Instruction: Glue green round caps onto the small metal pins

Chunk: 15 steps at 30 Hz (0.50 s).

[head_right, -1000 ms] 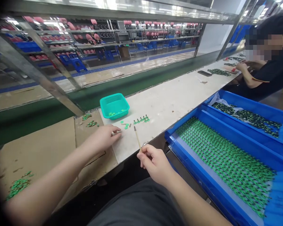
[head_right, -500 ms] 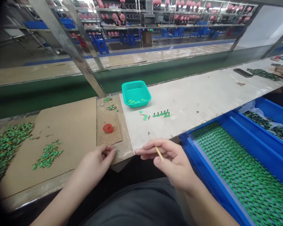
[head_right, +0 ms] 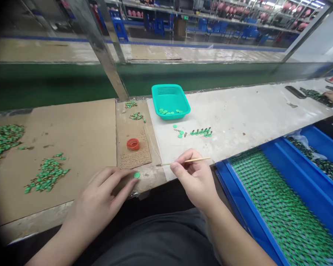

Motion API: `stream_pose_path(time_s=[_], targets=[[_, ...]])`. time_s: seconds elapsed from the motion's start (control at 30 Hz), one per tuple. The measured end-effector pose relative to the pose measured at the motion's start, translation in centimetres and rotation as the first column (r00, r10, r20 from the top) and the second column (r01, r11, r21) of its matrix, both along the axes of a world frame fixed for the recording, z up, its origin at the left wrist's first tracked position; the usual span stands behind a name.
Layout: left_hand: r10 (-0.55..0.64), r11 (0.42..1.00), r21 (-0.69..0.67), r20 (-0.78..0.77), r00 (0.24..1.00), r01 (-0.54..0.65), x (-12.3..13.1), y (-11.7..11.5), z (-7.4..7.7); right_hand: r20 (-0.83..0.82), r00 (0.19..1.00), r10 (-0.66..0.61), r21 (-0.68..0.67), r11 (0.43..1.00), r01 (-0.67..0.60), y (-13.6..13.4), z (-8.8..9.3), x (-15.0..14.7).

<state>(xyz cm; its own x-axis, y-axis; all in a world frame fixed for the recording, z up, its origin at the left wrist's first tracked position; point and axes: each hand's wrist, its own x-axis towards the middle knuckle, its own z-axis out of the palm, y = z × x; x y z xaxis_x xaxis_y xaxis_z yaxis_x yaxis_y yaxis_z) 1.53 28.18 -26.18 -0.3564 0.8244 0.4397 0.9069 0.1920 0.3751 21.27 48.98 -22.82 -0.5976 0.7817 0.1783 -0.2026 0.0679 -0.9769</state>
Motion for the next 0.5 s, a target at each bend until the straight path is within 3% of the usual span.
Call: stream_pose_path(time_s=[0.1, 0.23, 0.37, 0.5], targets=[[-0.126, 0.986, 0.077, -0.205, 0.971, 0.145, 0.1, -0.7, 0.0, -0.133, 0.991, -0.023, -0.152, 0.988, 0.003, 0.4, -0.3, -1.9], [-0.202, 0.972, 0.065, -0.248, 0.947, 0.224, 0.1, -1.0, -0.3, -0.207, 0.973, 0.102, -0.282, 0.946, -0.159, 1.4, -0.4, -4.8], [-0.17, 0.979, 0.074, -0.208, 0.963, 0.189, 0.3, -1.3, -1.1, -0.139, 0.962, 0.237, -0.159, 0.953, -0.258, 1.8, -0.7, -7.6], [-0.136, 0.984, 0.091, -0.156, 0.978, 0.152, 0.8, -1.6, -2.4, 0.019, 0.984, 0.175, 0.072, 0.982, -0.176, 1.0, -1.3, -10.3]])
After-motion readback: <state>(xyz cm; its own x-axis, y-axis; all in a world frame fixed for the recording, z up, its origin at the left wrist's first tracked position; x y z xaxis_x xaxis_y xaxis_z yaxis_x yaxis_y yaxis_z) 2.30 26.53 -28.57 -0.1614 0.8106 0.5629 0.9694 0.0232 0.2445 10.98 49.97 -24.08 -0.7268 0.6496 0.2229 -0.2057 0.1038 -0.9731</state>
